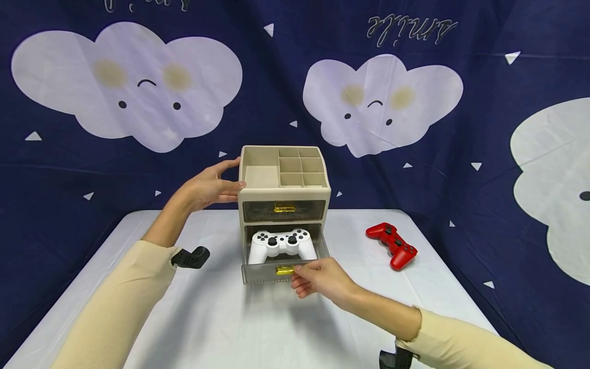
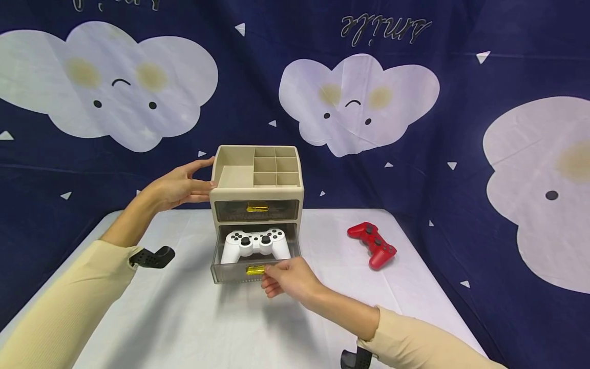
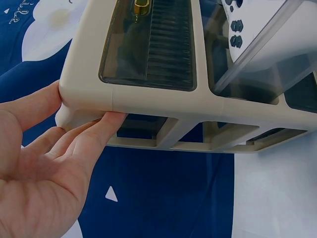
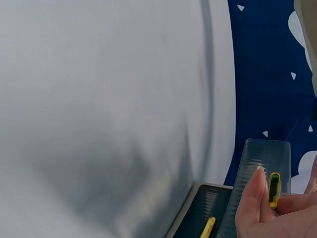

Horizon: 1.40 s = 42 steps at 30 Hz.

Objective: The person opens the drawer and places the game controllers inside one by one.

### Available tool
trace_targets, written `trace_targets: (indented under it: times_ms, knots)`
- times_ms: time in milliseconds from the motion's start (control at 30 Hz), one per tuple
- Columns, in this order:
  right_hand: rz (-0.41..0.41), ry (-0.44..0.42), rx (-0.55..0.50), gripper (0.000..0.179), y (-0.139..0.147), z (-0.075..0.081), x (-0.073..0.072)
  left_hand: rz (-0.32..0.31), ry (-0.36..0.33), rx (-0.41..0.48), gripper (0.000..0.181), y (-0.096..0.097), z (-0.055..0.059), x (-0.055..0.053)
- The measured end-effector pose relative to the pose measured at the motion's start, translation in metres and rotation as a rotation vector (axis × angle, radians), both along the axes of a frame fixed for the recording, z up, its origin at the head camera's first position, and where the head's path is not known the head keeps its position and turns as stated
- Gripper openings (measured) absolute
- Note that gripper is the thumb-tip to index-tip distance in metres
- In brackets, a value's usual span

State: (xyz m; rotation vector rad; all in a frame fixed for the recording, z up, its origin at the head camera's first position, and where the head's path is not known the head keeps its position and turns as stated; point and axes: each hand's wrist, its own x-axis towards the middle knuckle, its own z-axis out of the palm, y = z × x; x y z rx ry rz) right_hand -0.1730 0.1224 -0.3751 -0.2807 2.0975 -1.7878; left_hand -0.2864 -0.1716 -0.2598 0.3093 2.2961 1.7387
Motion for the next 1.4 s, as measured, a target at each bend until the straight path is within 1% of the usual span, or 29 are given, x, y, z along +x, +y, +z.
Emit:
trace_targets:
  times_ms: [267,633,900,1100,1400]
  knots:
    - [-0.025,0.007,-0.002,0.031,-0.003,0.000,-0.009,-0.001,0.003,-0.011,0.088,0.002,-0.001,-0.002]
    - [-0.064,0.008,0.013,0.029,-0.011,-0.003,-0.031,0.018,0.002,-0.026,0.088,0.002,0.000,-0.002]
    - [-0.100,0.027,0.011,0.030,-0.015,-0.005,-0.045,0.012,-0.008,-0.020,0.088,0.002,0.000,-0.002]
    - [-0.103,0.036,0.022,0.030,-0.014,-0.006,-0.055,0.011,-0.003,-0.022,0.089,0.001,0.000,-0.002]
    - [-0.124,0.015,-0.015,0.033,-0.018,-0.006,-0.069,0.015,-0.008,-0.024,0.089,0.001,0.000,-0.001]
